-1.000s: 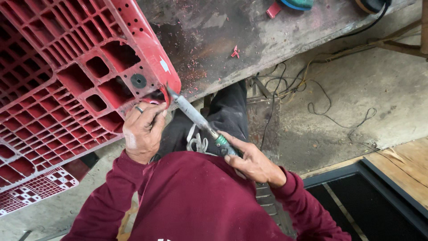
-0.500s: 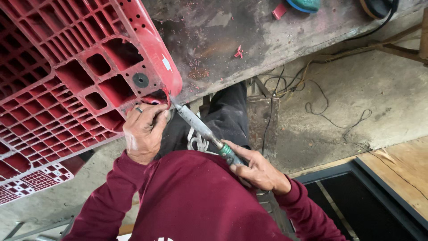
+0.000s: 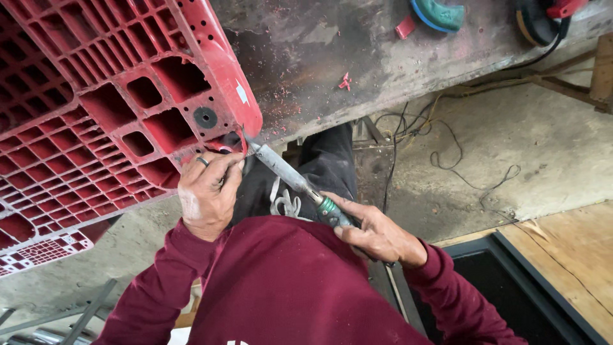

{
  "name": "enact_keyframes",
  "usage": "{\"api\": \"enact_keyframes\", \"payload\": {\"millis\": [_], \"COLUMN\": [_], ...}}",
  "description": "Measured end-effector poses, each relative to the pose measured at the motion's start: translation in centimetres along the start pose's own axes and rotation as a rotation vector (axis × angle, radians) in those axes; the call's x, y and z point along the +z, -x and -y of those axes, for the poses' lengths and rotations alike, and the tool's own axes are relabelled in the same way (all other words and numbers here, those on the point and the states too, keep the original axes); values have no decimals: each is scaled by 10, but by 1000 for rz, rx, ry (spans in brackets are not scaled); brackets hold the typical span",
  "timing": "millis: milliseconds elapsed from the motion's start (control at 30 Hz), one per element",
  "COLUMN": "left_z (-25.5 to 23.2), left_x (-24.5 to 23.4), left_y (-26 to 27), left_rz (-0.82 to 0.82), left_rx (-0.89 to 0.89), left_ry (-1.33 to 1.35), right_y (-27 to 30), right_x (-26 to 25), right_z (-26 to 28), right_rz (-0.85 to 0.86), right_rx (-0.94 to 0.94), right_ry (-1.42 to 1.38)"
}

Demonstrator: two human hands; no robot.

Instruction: The person uses a soldering iron to melt and fuse together the broken edges of a red plastic crate, occasionally using a small piece of plastic to fill gaps.

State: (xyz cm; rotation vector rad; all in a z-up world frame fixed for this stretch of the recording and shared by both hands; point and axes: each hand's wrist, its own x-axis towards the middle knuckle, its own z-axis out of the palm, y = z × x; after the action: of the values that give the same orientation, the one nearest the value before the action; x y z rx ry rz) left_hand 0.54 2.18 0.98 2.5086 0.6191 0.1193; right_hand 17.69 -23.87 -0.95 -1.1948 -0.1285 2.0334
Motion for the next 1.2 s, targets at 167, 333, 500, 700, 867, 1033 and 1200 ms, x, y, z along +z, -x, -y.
{"api": "enact_keyframes", "payload": {"millis": [167, 333, 500, 700, 867, 1033, 1200], "left_z": [0, 2, 2, 12, 14, 22, 30], "left_x": [0, 2, 0, -6, -6, -16, -19], "left_y": [1, 2, 2, -1, -2, -4, -10], "left_rz": [-4, -11, -14, 25, 84, 260, 300], "left_rx": [-29, -19, -9, 261, 59, 6, 132], "left_ry": [14, -10, -8, -103, 162, 265, 233], "right_y": [-3, -1, 1, -4, -12, -25, -43], "right_x": [0, 3, 16, 35, 54, 79, 109], "right_z": [-4, -18, -33, -50, -66, -89, -109], "right_rz": [22, 66, 57, 29, -36, -99, -160], "right_rx": [-32, -61, -101, -137, -172, -293, -470], "right_ry": [-61, -166, -237, -295, -300, -334, -335]}}
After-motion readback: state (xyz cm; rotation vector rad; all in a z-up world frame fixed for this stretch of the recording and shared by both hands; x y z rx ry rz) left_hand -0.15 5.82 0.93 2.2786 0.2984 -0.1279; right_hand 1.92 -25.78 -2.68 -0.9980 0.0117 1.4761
